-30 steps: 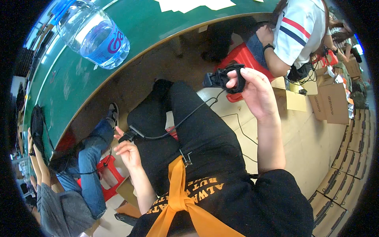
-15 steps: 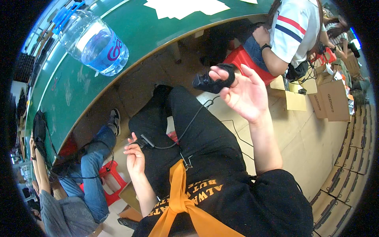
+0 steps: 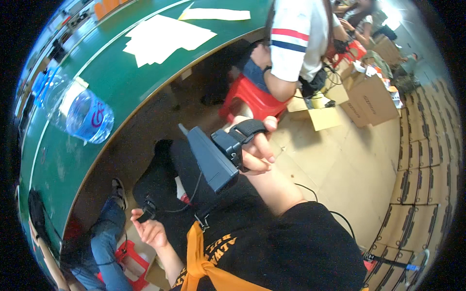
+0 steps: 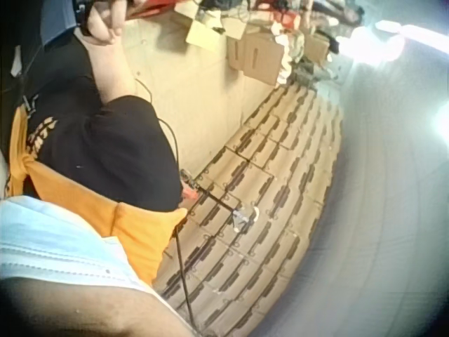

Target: Manipulate and inspect small black electromechanical components and straps at a workshop assembly table.

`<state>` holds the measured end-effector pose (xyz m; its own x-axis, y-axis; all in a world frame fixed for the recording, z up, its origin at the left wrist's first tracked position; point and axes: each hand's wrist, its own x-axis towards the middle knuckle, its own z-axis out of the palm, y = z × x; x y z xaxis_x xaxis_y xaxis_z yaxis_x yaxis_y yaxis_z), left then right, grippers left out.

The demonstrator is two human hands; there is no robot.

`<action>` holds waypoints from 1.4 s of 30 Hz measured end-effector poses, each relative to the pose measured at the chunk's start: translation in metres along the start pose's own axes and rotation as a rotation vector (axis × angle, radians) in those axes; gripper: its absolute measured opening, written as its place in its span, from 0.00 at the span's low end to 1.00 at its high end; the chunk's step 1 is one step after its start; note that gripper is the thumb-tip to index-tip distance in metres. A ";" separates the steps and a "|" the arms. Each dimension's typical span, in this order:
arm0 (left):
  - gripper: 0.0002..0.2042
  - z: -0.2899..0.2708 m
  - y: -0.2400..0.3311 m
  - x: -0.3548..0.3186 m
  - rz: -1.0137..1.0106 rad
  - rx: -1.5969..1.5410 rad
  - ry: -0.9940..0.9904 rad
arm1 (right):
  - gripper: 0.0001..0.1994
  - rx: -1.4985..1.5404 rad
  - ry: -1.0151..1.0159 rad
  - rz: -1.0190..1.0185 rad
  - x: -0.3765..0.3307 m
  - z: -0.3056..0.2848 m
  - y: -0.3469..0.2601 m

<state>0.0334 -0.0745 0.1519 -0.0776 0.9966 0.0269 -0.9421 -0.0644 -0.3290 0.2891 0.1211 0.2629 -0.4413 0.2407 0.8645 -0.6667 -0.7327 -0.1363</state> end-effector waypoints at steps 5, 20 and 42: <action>0.15 0.007 -0.009 0.006 0.051 -0.133 -0.017 | 0.22 0.040 0.042 -0.059 -0.006 0.003 -0.003; 0.21 -0.012 -0.007 0.000 -0.068 0.248 -0.053 | 0.19 -0.014 -0.217 0.105 -0.004 -0.015 -0.013; 0.23 -0.027 0.002 -0.008 -0.043 0.310 0.056 | 0.16 -0.235 0.399 -0.169 0.018 0.011 0.018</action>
<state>0.0408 -0.0811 0.1259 -0.0257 0.9995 -0.0200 -0.9993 -0.0262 -0.0252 0.2759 0.1051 0.2813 -0.4805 0.6024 0.6373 -0.8459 -0.5102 -0.1555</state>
